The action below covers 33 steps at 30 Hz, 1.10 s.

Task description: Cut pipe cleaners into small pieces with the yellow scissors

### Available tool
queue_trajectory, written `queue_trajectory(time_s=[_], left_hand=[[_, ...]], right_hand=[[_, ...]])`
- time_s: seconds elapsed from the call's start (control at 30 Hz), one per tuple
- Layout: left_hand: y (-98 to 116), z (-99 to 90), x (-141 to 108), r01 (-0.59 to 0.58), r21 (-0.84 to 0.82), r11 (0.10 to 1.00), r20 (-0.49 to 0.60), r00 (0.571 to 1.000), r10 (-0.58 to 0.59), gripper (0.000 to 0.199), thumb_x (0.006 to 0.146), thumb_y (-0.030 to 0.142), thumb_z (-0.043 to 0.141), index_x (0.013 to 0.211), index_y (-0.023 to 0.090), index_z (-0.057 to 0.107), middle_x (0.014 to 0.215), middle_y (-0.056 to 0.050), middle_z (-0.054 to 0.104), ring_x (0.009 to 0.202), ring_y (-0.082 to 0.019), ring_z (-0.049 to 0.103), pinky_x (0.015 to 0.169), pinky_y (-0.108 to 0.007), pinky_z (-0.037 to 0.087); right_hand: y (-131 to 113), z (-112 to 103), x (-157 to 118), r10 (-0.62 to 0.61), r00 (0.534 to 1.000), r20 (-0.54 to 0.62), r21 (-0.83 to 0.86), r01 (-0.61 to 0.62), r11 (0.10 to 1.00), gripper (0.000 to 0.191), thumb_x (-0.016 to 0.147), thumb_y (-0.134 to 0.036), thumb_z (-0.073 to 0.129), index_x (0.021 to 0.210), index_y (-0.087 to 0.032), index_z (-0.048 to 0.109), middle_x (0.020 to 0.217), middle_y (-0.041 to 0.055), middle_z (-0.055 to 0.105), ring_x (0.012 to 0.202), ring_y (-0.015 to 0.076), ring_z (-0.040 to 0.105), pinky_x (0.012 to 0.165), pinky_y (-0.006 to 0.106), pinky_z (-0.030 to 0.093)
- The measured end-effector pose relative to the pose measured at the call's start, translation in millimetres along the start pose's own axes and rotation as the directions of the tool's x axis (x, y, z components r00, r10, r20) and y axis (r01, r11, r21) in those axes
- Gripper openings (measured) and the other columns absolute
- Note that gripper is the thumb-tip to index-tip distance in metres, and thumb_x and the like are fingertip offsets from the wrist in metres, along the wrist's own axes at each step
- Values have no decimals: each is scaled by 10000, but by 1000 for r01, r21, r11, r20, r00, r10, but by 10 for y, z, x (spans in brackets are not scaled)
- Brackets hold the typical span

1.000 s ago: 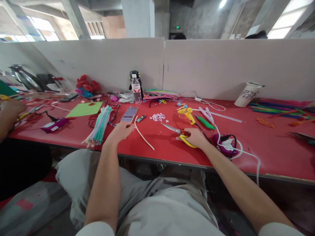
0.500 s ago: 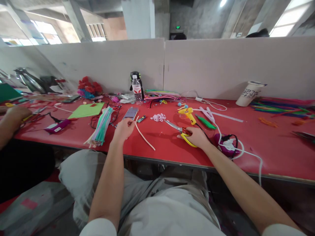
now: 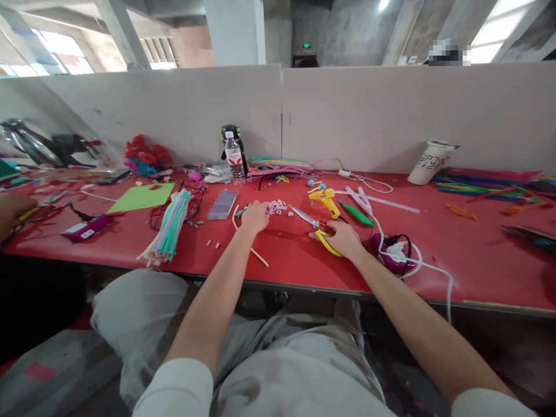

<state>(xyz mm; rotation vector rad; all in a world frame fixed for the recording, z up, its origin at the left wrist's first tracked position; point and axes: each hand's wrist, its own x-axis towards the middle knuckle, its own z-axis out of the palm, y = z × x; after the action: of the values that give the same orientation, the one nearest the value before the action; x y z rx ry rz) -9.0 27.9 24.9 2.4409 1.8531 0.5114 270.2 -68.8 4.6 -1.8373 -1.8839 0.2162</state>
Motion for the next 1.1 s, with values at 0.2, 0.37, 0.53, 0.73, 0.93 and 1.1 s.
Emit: queue_trajectory(time_s=[0.2, 0.37, 0.53, 0.73, 0.93, 1.1], left_hand=[[-32, 62, 73, 25, -28, 999, 19, 1000, -24, 118, 856, 221, 596, 955, 203, 659, 1048, -136, 619, 1078, -303, 556, 953, -445, 410], [-107, 116, 22, -11, -87, 996, -18, 1000, 10, 78, 869, 212, 572, 897, 178, 636, 1061, -138, 624, 1077, -288, 564, 970, -449, 407], [-117, 127, -159, -52, -600, 798, -91, 996, -3, 96, 891, 268, 542, 898, 180, 579, 875, -67, 681, 845, -192, 645, 824, -351, 498], [52, 8, -399, -29, -938, 345, -69, 992, -105, 415, 726, 464, 740, 964, 143, 628, 867, -84, 726, 792, -186, 696, 808, -375, 561], [184, -20, -461, 10, -986, 165, -13, 991, -132, 454, 666, 472, 796, 930, 125, 669, 836, -84, 735, 745, -169, 689, 780, -364, 572], [305, -20, -484, 12, -971, 239, -10, 996, -90, 405, 742, 509, 718, 884, 136, 655, 763, -55, 705, 702, -143, 659, 744, -320, 558]], right_hand=[[-34, -25, -15, 9, 1000, 15, 4, -9, 1000, 452, 694, -660, 641, 628, -232, 513, 630, 15, 590, 587, 164, 504, 527, 266, 301], [-51, -33, -15, 21, 999, 25, -5, -20, 1000, 450, 691, -666, 642, 634, -235, 529, 637, 16, 594, 596, 169, 504, 529, 268, 308], [-50, -30, -32, -14, 1000, 22, 5, 13, 1000, 462, 693, -677, 635, 649, -230, 530, 636, 12, 586, 582, 157, 481, 532, 267, 306], [-51, -3, -69, -120, 993, 22, 75, 118, 990, 499, 710, -691, 622, 641, -221, 470, 607, -11, 540, 564, 132, 433, 534, 260, 305], [-77, 2, -77, -158, 987, 16, 171, 153, 973, 529, 721, -702, 617, 627, -217, 430, 573, -27, 469, 555, 119, 380, 528, 261, 296], [-96, -10, -85, -171, 984, 42, 193, 160, 968, 535, 708, -694, 640, 622, -212, 426, 571, -31, 458, 552, 114, 380, 515, 259, 281]])
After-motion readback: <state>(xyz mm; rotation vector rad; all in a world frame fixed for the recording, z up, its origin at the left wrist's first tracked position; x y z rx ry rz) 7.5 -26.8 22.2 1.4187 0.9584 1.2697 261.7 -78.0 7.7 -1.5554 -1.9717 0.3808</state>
